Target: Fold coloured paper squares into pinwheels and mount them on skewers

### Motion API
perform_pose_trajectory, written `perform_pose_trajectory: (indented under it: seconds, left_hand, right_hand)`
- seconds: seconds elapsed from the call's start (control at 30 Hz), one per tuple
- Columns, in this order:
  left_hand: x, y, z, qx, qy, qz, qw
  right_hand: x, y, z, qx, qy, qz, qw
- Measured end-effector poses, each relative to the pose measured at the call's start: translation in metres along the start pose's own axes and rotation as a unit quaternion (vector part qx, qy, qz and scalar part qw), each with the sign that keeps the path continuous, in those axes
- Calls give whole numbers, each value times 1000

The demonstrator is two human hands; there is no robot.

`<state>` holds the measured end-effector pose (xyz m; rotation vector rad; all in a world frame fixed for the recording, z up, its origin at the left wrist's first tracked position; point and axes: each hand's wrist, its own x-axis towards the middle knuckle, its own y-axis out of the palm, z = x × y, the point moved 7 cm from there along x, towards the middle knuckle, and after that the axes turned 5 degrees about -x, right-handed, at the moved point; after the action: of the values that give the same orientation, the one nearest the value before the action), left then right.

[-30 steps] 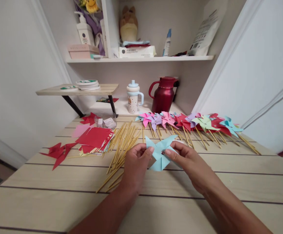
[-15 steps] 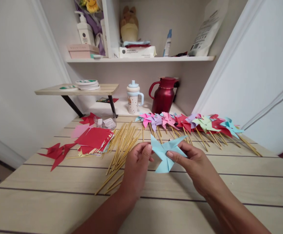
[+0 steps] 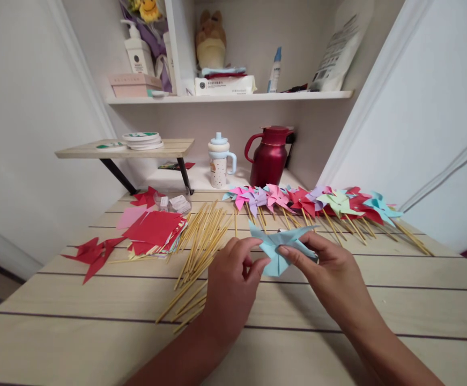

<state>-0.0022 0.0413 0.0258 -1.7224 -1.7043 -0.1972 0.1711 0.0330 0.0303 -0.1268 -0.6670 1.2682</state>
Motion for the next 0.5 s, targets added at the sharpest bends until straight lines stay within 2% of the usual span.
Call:
perform_pose_trajectory:
  seconds: [0.17, 0.37, 0.5]
  left_hand:
    - [-2, 6, 14, -17, -64, 19, 998]
    - [-3, 11, 9, 1, -66, 46, 997]
    - [-2, 11, 9, -16, -68, 41, 997]
  right_hand:
    - [-3, -1, 7, -54, -57, -28, 997]
    - [-3, 1, 8, -57, -79, -14, 995]
    - [-4, 2, 11, -73, -87, -8, 993]
